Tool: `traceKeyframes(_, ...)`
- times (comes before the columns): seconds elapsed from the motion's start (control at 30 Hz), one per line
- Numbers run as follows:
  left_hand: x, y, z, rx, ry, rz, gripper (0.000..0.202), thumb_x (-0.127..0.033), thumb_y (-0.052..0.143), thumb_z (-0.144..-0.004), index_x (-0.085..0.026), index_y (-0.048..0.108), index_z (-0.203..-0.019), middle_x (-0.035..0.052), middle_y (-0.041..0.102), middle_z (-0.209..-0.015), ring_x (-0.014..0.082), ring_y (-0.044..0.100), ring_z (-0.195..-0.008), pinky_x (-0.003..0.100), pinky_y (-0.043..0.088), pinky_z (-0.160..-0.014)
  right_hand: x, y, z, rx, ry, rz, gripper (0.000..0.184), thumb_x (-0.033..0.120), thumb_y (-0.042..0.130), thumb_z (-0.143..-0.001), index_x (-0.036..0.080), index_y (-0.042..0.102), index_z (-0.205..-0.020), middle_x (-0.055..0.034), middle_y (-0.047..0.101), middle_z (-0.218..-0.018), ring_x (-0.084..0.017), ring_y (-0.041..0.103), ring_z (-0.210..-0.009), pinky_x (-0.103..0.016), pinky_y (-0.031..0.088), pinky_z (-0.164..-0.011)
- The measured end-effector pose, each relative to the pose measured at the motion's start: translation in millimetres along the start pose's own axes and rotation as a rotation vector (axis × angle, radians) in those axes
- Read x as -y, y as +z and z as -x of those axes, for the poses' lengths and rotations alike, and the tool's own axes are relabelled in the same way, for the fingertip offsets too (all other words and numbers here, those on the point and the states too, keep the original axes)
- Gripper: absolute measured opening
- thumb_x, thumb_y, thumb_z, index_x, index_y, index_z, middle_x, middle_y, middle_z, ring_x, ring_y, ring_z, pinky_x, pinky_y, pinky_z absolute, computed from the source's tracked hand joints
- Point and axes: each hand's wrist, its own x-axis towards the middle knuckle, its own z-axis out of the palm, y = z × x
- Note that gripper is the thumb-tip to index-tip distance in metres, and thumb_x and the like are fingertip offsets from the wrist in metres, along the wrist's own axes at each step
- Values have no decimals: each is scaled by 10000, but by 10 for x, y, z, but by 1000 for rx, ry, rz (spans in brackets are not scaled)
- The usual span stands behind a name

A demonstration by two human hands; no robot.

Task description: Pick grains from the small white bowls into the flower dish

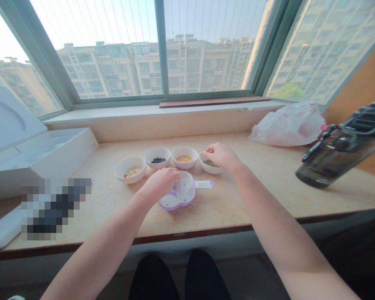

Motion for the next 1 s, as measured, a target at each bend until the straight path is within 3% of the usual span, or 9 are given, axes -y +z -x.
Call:
traceKeyframes(0.13,96,-55,2,-125,-12,200,374,-9,479,-847,-199,746,-1026,77,758,-1037,212,713,-960,298,539,-828,33,0,1,-24,-48,-58,274,434,659,-893,195,785,-850,-102,790,-949,-249,705,-871,-314,463,-707)
traceKeyframes(0.23,167,-60,-21,-233,-69,455,374,-49,519,-856,-226,729,-1110,42,751,-984,167,712,-896,268,560,-792,125,1,39,-28,-152,-224,261,412,658,-892,187,786,-856,-80,777,-885,-212,681,-813,-304,459,-713)
traceKeyframes(0.4,231,5,-105,-441,-38,813,430,-72,610,-810,-202,648,-1219,5,722,-876,131,715,-819,277,588,-836,266,56,133,151,-316,-615,329,478,662,-875,168,772,-869,-25,698,-693,-148,589,-613,-273,419,-585)
traceKeyframes(0.53,180,-5,-103,-590,-30,729,405,-95,611,-843,-218,644,-1227,5,721,-917,129,709,-874,292,563,-909,318,121,181,326,-264,-756,355,506,663,-879,167,768,-871,8,609,-549,-120,527,-501,-248,395,-510)
traceKeyframes(0.67,98,-37,-68,-660,-7,569,369,-134,611,-891,-235,646,-1244,1,730,-944,127,686,-908,293,532,-951,402,125,227,445,-224,-839,374,546,690,-855,188,783,-911,-37,718,-723,-113,585,-543,-234,431,-503)
traceKeyframes(0.8,57,-36,-50,-622,26,494,368,-126,597,-899,-234,650,-1247,14,729,-1008,138,679,-934,289,522,-941,490,85,278,536,-214,-855,434,618,722,-799,186,769,-808,-30,685,-664,-120,585,-545,-233,425,-484)
traceKeyframes(1.0,43,-32,-37,-516,65,472,383,-117,569,-912,-248,645,-1263,12,714,-1011,134,679,-919,272,517,-912,507,87,294,564,-226,-849,444,617,757,-755,183,698,-676,3,593,-552,-103,491,-496,-241,384,-474)
